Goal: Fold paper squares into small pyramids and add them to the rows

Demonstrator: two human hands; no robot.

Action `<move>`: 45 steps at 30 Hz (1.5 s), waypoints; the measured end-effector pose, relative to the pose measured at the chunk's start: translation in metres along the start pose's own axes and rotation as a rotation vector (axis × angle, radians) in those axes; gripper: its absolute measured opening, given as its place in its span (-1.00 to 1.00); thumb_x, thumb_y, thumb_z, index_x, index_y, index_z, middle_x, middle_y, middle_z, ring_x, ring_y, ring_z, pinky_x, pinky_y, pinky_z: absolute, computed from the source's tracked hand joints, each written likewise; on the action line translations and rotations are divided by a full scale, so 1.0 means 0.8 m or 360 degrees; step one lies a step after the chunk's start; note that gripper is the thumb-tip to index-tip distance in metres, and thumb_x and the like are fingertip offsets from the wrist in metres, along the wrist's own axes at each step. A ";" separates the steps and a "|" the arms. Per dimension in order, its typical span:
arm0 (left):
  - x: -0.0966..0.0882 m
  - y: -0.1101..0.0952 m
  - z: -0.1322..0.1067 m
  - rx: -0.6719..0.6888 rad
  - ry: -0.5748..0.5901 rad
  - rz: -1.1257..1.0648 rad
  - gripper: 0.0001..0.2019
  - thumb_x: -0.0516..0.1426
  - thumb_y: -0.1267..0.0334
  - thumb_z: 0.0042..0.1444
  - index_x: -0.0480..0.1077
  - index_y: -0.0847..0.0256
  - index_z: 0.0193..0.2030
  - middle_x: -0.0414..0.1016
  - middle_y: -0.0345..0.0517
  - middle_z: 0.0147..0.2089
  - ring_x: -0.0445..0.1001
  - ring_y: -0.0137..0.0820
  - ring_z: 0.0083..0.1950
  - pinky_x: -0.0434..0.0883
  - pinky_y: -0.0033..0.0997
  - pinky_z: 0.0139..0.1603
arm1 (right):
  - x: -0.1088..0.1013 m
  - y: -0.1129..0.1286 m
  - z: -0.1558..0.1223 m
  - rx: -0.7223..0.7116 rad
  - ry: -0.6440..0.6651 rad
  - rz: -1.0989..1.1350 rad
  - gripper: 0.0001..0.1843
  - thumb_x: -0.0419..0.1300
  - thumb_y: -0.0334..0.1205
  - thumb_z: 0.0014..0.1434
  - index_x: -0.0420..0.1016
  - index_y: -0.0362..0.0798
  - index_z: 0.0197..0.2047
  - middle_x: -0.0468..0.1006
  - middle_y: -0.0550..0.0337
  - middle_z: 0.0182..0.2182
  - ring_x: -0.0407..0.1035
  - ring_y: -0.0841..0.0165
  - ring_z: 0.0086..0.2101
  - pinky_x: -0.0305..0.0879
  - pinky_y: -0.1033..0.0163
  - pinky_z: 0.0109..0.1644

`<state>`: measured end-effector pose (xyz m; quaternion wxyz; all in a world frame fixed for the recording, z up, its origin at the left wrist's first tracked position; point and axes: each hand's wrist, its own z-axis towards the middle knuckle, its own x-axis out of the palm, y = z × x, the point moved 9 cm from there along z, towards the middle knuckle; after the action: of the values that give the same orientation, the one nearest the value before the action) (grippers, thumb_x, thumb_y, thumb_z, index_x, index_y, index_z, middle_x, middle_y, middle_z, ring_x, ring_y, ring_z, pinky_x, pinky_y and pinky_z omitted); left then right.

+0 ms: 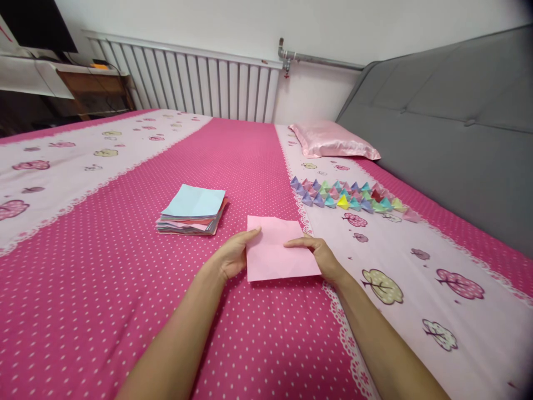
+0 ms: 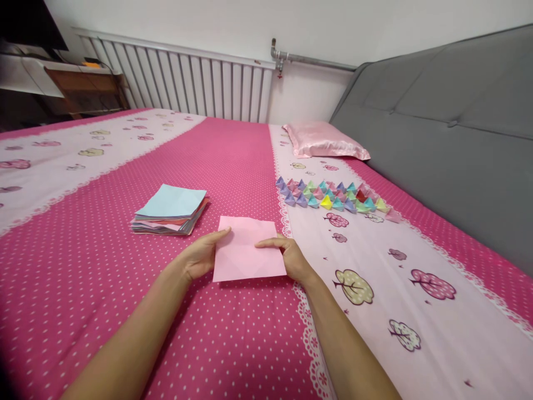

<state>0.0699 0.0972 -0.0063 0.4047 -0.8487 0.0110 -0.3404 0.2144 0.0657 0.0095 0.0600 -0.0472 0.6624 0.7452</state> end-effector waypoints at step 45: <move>-0.001 -0.002 0.010 0.0319 -0.0091 0.0126 -0.80 0.19 0.47 -0.04 0.47 0.38 -0.22 0.55 0.07 -0.22 0.52 -0.43 -0.33 0.48 -0.59 -0.43 | -0.007 -0.014 -0.010 0.0157 -0.0674 0.0908 -0.62 0.38 -0.20 -0.17 0.44 -0.07 -0.24 0.48 0.33 -0.53 0.32 0.53 -0.56 0.18 0.46 -0.56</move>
<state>0.0734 0.1039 -0.0090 0.5008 -0.8121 -0.0011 -0.2993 0.2218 0.0588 -0.0012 -0.0123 0.2982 0.6569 0.6924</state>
